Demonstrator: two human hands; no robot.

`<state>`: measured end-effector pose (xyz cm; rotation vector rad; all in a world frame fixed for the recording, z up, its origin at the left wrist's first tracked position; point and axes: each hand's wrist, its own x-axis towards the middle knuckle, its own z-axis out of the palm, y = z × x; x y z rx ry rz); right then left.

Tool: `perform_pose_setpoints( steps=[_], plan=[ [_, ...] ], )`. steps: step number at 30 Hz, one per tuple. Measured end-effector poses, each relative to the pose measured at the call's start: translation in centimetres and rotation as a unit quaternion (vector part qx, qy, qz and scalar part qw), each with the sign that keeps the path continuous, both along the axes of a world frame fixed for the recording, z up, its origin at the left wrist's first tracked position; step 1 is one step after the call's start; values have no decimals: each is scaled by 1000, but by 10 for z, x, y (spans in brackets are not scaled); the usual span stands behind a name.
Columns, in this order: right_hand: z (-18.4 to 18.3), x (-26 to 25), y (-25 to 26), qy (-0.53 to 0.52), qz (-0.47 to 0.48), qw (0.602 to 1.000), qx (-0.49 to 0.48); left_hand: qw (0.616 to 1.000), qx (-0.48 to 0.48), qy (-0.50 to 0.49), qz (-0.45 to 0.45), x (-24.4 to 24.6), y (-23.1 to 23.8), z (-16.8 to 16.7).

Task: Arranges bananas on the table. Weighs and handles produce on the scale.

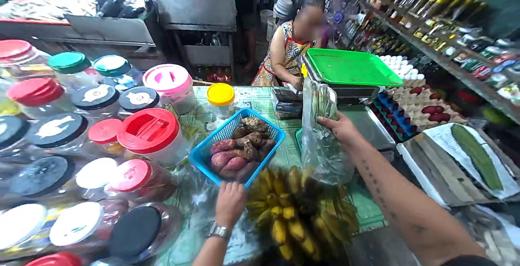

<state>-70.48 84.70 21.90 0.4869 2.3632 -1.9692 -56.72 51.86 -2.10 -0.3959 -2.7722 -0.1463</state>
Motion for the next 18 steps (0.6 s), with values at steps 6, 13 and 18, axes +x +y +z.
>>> perform_pose_setpoints(
  steps=[6, 13, 18],
  plan=[
    [-34, -72, 0, -4, 18, 994, 106, 997, -18, 20, 79, 22, 17, -2],
    [-75, -126, -37, -106, 77, 988, 78, 991, 5, -16, 136, 33, 27, 0],
    [-105, -197, -62, -83, 190, 963, 173, 989, -1, -50, 139, 26, 26, 6]
  ],
)
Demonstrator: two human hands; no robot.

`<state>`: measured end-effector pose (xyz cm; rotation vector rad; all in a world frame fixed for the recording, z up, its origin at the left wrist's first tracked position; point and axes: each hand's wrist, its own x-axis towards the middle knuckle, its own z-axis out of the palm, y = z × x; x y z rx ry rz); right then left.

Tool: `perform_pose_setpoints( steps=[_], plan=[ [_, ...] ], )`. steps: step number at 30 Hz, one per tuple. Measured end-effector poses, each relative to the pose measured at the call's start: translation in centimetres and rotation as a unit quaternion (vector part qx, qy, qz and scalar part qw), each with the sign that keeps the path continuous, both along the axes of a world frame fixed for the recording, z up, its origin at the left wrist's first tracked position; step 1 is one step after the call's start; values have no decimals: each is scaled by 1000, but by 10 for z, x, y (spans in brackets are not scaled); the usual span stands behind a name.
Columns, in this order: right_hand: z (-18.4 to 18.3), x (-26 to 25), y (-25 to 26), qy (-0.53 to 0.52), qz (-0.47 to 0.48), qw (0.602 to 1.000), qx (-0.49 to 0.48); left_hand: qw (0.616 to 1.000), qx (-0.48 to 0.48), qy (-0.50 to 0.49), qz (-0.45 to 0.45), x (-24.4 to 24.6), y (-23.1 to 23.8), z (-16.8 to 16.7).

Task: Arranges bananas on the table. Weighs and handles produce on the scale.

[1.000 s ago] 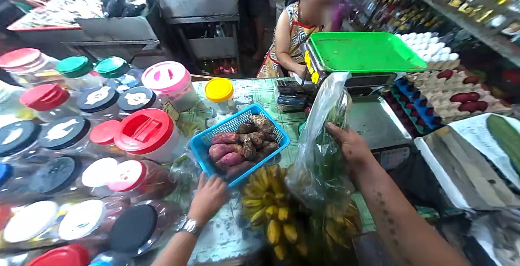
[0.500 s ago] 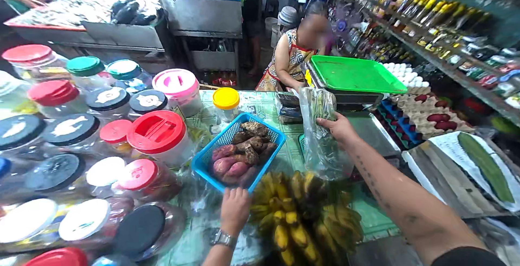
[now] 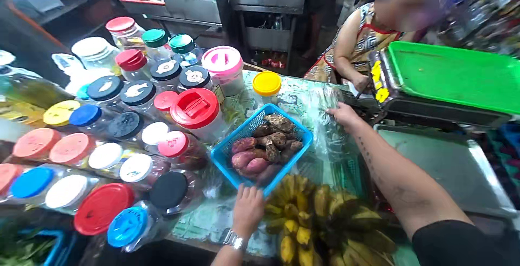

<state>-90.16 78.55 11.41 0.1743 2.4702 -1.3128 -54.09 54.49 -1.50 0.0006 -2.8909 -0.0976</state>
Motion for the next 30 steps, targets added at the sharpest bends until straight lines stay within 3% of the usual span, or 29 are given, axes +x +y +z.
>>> perform_pose_setpoints(
  steps=[2, 5, 8, 11, 13, 17, 23, 26, 28, 30],
  plan=[
    [-8, -29, -9, 33, 34, 996, 80, 1000, -3, -23, 4, 2, 1, 3],
    [-6, -25, -40, 114, 78, 979, 148, 999, 0, -42, 10, 3, 2, 4],
    [-19, 18, -86, 176, 234, 949, 118, 999, -1, -49, 15, 2, 3, 4],
    [-61, 68, -124, 248, 393, 875, 137, 998, -2, -52, 18, 2, 3, 5],
    [-77, 97, -140, 280, 436, 841, 154, 999, 1, -38, 18, 1, 3, 4],
    [-81, 141, -159, 265, 478, 820, 168, 999, 23, -44, 21, 1, 6, 8],
    [-88, 184, -180, 256, 466, 827, 185, 993, 111, -31, 30, -12, 24, 10],
    [-86, 197, -167, 256, 441, 846, 158, 960, 261, 102, -19, 7, 14, 9],
    [-76, 200, -149, 238, 422, 864, 137, 927, 331, 162, 69, 33, -3, 17],
    [-62, 205, -121, 227, 396, 881, 125, 880, 381, 105, 263, 52, -30, 26]
  ],
)
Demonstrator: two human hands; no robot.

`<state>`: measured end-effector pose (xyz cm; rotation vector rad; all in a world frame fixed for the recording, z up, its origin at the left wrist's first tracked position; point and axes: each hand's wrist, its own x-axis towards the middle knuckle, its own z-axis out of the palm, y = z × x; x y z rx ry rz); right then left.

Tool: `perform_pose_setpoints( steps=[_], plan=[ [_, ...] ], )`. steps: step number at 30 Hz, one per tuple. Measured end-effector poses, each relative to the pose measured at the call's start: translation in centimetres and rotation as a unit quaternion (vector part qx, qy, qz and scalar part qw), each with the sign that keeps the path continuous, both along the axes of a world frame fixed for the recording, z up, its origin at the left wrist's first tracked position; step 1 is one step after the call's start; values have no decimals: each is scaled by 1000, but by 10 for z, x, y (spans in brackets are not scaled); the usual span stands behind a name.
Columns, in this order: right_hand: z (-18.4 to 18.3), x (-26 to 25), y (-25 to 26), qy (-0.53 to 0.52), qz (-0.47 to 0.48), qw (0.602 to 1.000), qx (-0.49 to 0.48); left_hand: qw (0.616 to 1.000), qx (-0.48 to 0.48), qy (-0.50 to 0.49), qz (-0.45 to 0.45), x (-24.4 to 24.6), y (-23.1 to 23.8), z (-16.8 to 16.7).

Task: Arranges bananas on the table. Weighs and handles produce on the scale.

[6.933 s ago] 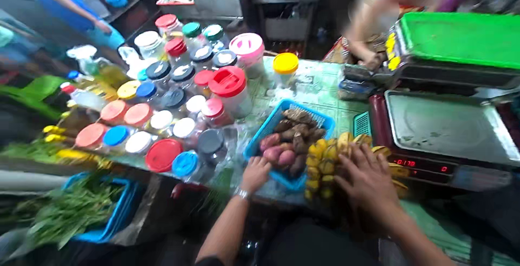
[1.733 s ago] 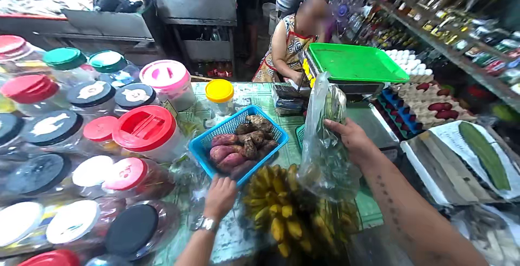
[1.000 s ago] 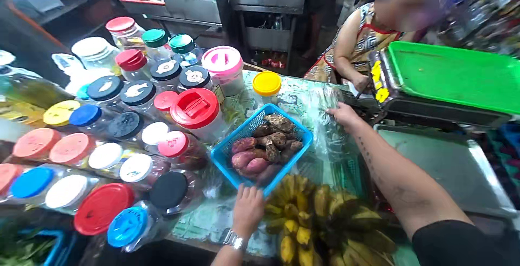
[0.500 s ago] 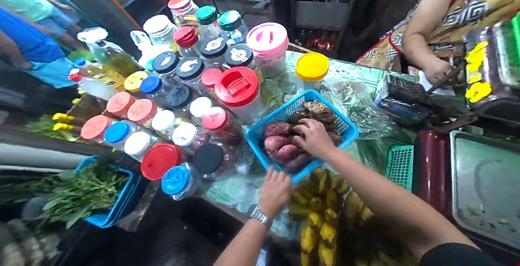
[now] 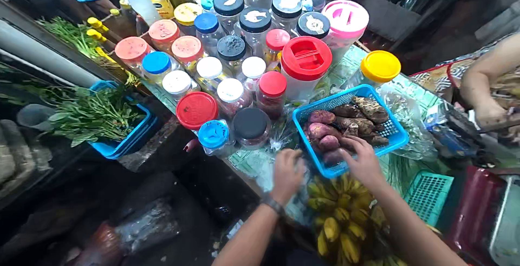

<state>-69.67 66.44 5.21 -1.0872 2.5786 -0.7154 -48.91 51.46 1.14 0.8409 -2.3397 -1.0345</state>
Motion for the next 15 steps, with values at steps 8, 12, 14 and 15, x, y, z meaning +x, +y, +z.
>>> perform_pose_setpoints(
  steps=[8, 12, 14, 15],
  plan=[
    [52, 49, 85, -66, -102, 993, 2, 929, 81, -361, -35, -33, -65, 4],
    [62, 73, 135, -99, -182, 977, -49, 953, 189, -228, -58, -35, -73, 17],
    [70, 90, 162, -95, -221, 966, -92, 952, 232, -191, -54, -28, -71, 38],
    [76, 100, 177, -94, -245, 959, -107, 950, 256, -171, -55, -24, -65, 54]
  ],
)
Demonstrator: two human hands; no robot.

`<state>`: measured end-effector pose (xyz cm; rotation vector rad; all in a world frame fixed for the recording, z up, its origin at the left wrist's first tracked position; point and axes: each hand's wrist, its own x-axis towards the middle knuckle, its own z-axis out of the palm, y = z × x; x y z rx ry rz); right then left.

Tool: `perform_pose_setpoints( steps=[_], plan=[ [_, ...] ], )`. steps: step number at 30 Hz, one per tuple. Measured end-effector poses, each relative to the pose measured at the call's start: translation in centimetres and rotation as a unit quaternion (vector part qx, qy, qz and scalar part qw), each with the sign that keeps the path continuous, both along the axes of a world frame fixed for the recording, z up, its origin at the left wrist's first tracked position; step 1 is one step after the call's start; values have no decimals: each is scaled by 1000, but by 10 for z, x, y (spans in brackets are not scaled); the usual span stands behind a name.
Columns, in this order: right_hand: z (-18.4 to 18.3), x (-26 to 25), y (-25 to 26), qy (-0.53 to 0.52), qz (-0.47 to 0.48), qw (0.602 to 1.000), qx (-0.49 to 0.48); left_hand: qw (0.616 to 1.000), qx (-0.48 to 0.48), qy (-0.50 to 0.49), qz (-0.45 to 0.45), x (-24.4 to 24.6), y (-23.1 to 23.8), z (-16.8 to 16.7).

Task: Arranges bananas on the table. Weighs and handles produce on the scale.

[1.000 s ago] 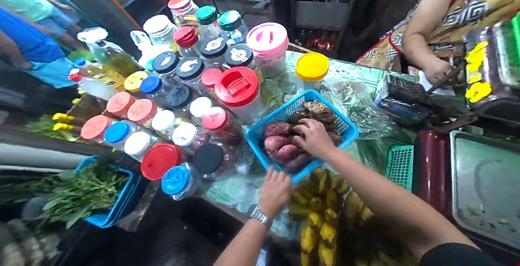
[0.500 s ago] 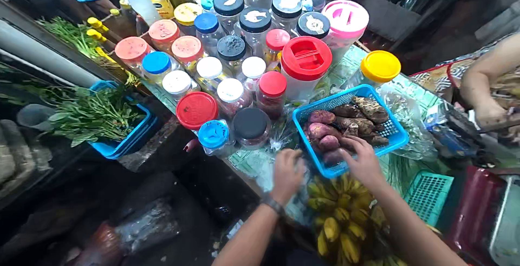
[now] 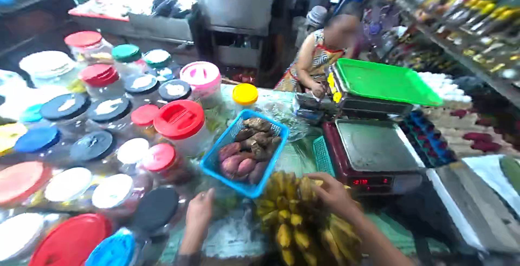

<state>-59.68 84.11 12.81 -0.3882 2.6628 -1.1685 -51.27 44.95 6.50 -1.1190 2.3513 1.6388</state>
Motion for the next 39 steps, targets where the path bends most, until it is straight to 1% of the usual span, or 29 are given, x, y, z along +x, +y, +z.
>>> perform_pose_setpoints(
  steps=[2, 3, 5, 6, 8, 9, 11, 12, 14, 15, 17, 19, 21, 23, 25, 27, 29, 30, 31, 32, 33, 34, 35, 36, 38, 39],
  plan=[
    [13, 22, 32, 8, -58, 998, -26, 997, 52, 60, -7, 7, 18, 41],
    [18, 34, 49, 13, -88, 995, -41, 992, 69, 98, -30, 10, 31, 64],
    [24, 63, 83, 16, -155, 985, -71, 975, 72, 169, -122, 12, 62, 110],
    [25, 77, 101, 4, -192, 978, -80, 961, 71, 199, -181, 8, 81, 129],
    [20, 95, 138, -17, -266, 958, -101, 926, 81, 224, -293, -16, 124, 159],
    [13, 99, 157, -24, -305, 945, -119, 915, 94, 227, -320, -32, 150, 167],
    [-4, 88, 196, -30, -391, 909, -145, 910, 152, 214, -320, -72, 206, 174],
    [-12, 78, 213, -30, -430, 891, -141, 912, 179, 202, -308, -94, 235, 175],
    [-27, 53, 248, -23, -478, 870, -123, 911, 211, 194, -297, -133, 293, 172],
    [-35, 40, 265, -13, -487, 866, -117, 910, 219, 190, -297, -150, 320, 169],
    [-49, 18, 296, 2, -482, 869, -111, 916, 213, 175, -291, -182, 372, 157],
    [-63, 1, 320, 6, -474, 874, -109, 925, 188, 159, -290, -201, 412, 136],
    [-75, -9, 339, -4, -455, 881, -129, 929, 169, 164, -286, -213, 443, 124],
    [-90, -7, 354, -4, -424, 898, -119, 934, 162, 183, -259, -215, 461, 129],
    [-101, -4, 372, 4, -387, 919, -72, 929, 196, 221, -224, -208, 464, 153],
    [-116, 4, 393, -47, -366, 929, -24, 911, 249, 259, -203, -186, 451, 189],
    [-123, 6, 412, -123, -342, 932, 11, 885, 274, 308, -218, -155, 421, 224],
    [-118, 3, 414, -147, -343, 928, 10, 869, 290, 329, -231, -140, 397, 235],
    [-108, -3, 413, -156, -358, 921, -9, 860, 301, 349, -218, -127, 373, 245],
    [-98, -11, 410, -149, -376, 914, -33, 857, 304, 369, -193, -114, 348, 253],
    [-91, -18, 407, -133, -389, 910, -53, 852, 304, 391, -172, -101, 315, 251],
    [-87, -22, 405, -115, -395, 909, -64, 839, 312, 405, -187, -88, 270, 240],
    [-88, -25, 405, -96, -402, 908, -72, 832, 304, 414, -210, -75, 234, 233],
    [-92, -26, 405, -82, -412, 904, -78, 835, 281, 419, -218, -61, 212, 233],
    [-98, -26, 406, -66, -426, 897, -96, 858, 207, 429, -192, -35, 202, 245],
    [-99, -26, 405, -70, -432, 893, -105, 868, 166, 425, -197, -22, 200, 251]
  ],
)
